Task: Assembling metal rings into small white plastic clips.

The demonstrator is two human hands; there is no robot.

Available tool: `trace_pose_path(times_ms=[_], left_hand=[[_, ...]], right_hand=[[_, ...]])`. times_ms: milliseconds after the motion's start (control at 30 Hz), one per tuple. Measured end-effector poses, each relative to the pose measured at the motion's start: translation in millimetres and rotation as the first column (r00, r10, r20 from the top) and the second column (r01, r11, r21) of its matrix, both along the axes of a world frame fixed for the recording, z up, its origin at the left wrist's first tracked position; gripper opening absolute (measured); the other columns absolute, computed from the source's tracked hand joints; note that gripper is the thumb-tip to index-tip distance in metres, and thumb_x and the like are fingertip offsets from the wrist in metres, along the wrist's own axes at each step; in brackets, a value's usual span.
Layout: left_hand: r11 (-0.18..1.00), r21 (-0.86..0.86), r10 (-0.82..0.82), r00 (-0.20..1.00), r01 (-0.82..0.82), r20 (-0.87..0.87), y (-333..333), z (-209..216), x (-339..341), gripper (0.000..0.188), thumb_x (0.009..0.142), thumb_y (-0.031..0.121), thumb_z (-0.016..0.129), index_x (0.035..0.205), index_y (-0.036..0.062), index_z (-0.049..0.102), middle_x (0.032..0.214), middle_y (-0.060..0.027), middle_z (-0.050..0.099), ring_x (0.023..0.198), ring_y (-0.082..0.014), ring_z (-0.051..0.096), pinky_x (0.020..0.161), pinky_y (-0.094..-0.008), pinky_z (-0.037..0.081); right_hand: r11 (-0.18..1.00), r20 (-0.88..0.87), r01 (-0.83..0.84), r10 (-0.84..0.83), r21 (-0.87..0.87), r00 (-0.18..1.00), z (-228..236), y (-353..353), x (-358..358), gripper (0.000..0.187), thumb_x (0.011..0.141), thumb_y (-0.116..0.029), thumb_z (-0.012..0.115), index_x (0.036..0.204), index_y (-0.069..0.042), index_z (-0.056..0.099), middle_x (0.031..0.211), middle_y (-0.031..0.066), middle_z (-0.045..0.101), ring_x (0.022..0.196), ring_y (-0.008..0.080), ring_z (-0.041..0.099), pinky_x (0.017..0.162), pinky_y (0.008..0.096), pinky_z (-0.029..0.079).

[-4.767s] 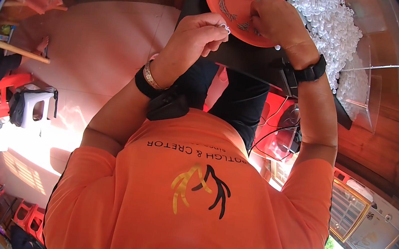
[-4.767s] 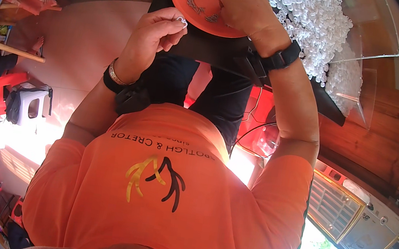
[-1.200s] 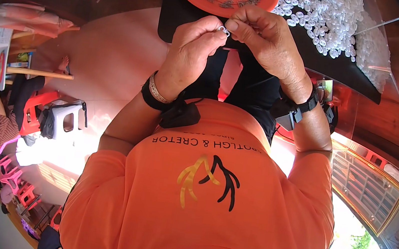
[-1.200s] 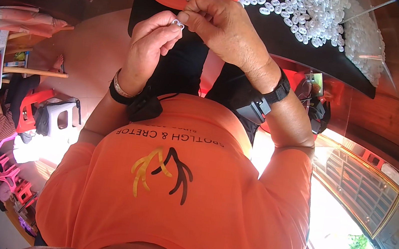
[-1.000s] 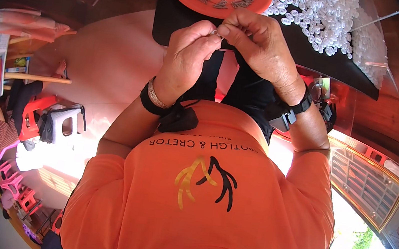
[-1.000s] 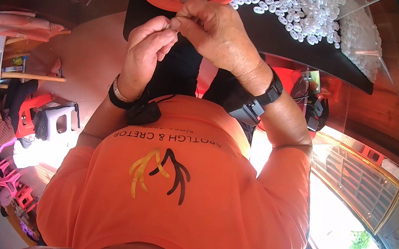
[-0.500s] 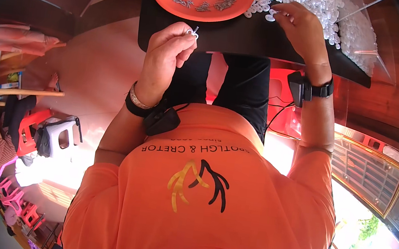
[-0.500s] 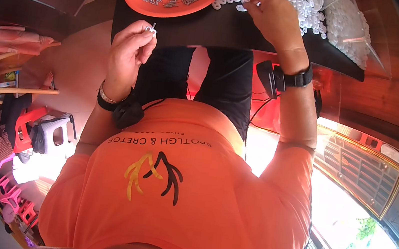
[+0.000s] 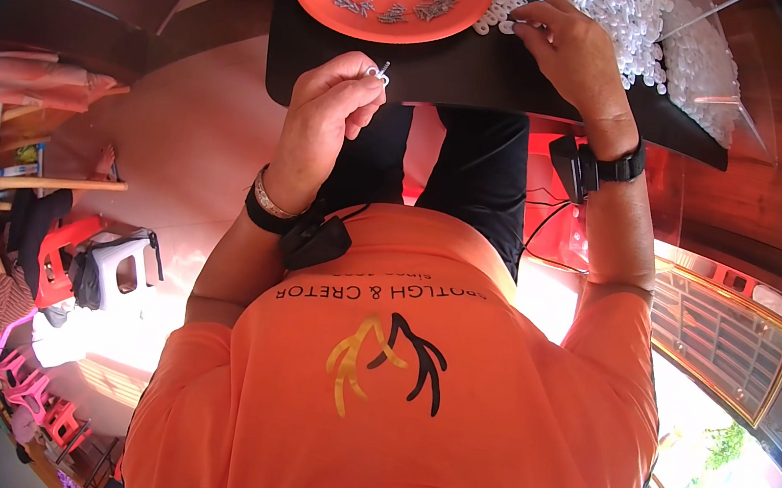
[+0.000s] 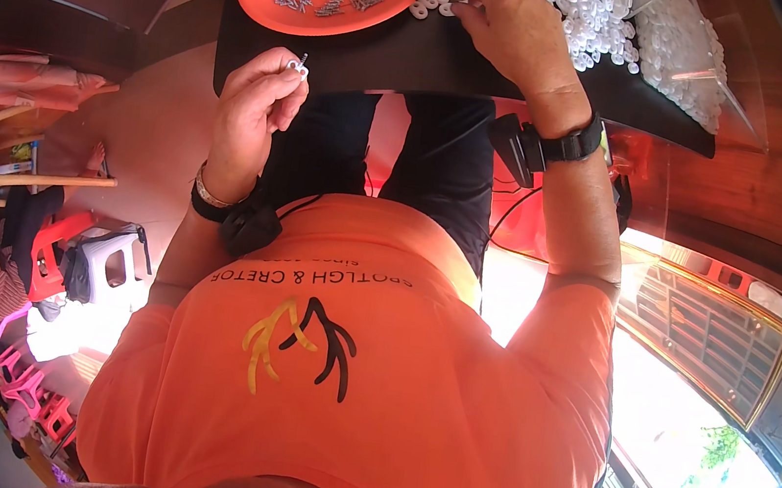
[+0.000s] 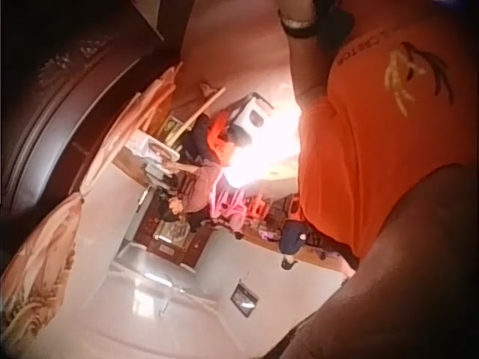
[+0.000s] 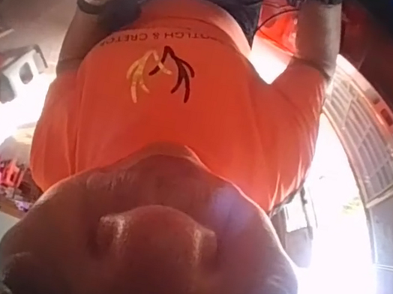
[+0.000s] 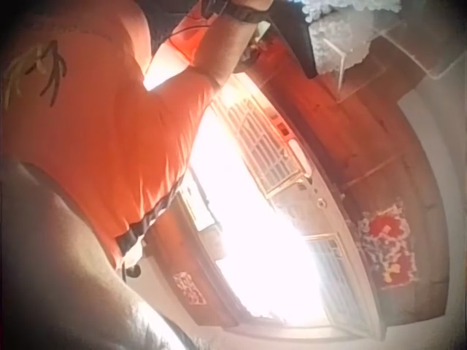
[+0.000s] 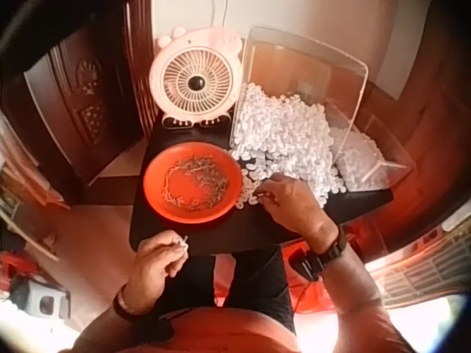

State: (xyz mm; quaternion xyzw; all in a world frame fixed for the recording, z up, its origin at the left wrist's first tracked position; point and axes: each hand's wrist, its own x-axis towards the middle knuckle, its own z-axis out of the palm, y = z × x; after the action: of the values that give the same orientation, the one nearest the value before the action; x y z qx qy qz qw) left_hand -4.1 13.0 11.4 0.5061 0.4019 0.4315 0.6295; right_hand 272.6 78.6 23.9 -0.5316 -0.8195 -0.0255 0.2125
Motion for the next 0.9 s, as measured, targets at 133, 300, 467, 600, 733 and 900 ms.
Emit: trace_pose_path(times_ms=[133,300,467,600,733,900], left_hand=[[1.000,0.001,0.002,1.000,-0.002,-0.008,-1,-2,2,0.021,0.087,0.016,0.046,0.069,0.0052,0.049,0.056,0.0027,0.042,0.048,-0.0034,0.033,0.045,-0.0207,0.021],[1.000,-0.004,0.000,1.000,0.000,-0.013,-3,-2,2,0.021,0.087,0.017,0.046,0.070,0.0053,0.049,0.057,0.0027,0.043,0.048,-0.0034,0.033,0.045,-0.0204,0.021],[1.000,0.004,-0.002,1.000,0.002,0.022,-6,0,11,0.022,0.089,0.018,0.047,0.071,0.0052,0.050,0.057,0.0027,0.043,0.048,-0.0034,0.034,0.045,-0.0202,0.022],[1.000,0.009,-0.001,0.998,0.000,0.062,-7,3,21,0.022,0.089,0.018,0.048,0.072,0.0048,0.052,0.057,0.0030,0.043,0.048,-0.0034,0.034,0.044,-0.0199,0.022],[1.000,0.023,0.017,0.997,-0.019,0.070,-8,4,24,0.021,0.089,0.018,0.050,0.072,0.0045,0.052,0.057,0.0031,0.042,0.048,-0.0036,0.034,0.045,-0.0196,0.023],[0.998,0.015,0.064,0.994,-0.065,0.091,-11,6,22,0.021,0.087,0.016,0.050,0.070,0.0043,0.050,0.057,0.0030,0.041,0.049,-0.0039,0.033,0.046,-0.0202,0.023]], right_hand=[[1.000,0.064,-0.012,0.012,-0.008,0.998,-3,5,-4,0.014,0.082,-0.018,0.064,0.094,-0.011,0.066,0.087,0.0053,0.062,0.071,0.0241,0.062,0.066,0.0341,0.049],[0.995,-0.062,-0.014,0.008,-0.097,0.998,-4,7,-2,0.012,0.081,-0.016,0.065,0.092,-0.010,0.065,0.082,0.0071,0.062,0.070,0.0225,0.061,0.067,0.0325,0.049],[0.961,-0.507,-0.076,-0.072,-0.265,0.859,-6,-7,-7,0.016,0.081,-0.014,0.067,0.094,-0.005,0.065,0.080,0.0068,0.067,0.070,0.0164,0.063,0.065,0.0281,0.048],[0.802,-0.899,-0.437,-0.264,-0.406,0.351,-2,-29,-33,0.017,0.084,-0.012,0.066,0.097,-0.002,0.065,0.082,0.0034,0.067,0.069,0.0081,0.060,0.064,0.0202,0.047],[0.695,-0.905,-0.584,-0.368,-0.419,0.212,-1,-41,-59,0.015,0.085,-0.010,0.065,0.098,-0.001,0.065,0.082,0.0039,0.067,0.068,0.0075,0.059,0.064,0.0190,0.047],[0.678,-0.912,-0.616,-0.353,-0.402,0.207,2,-50,-76,0.015,0.085,-0.011,0.066,0.097,-0.002,0.066,0.080,0.0026,0.066,0.066,0.0068,0.058,0.062,0.0186,0.046]])
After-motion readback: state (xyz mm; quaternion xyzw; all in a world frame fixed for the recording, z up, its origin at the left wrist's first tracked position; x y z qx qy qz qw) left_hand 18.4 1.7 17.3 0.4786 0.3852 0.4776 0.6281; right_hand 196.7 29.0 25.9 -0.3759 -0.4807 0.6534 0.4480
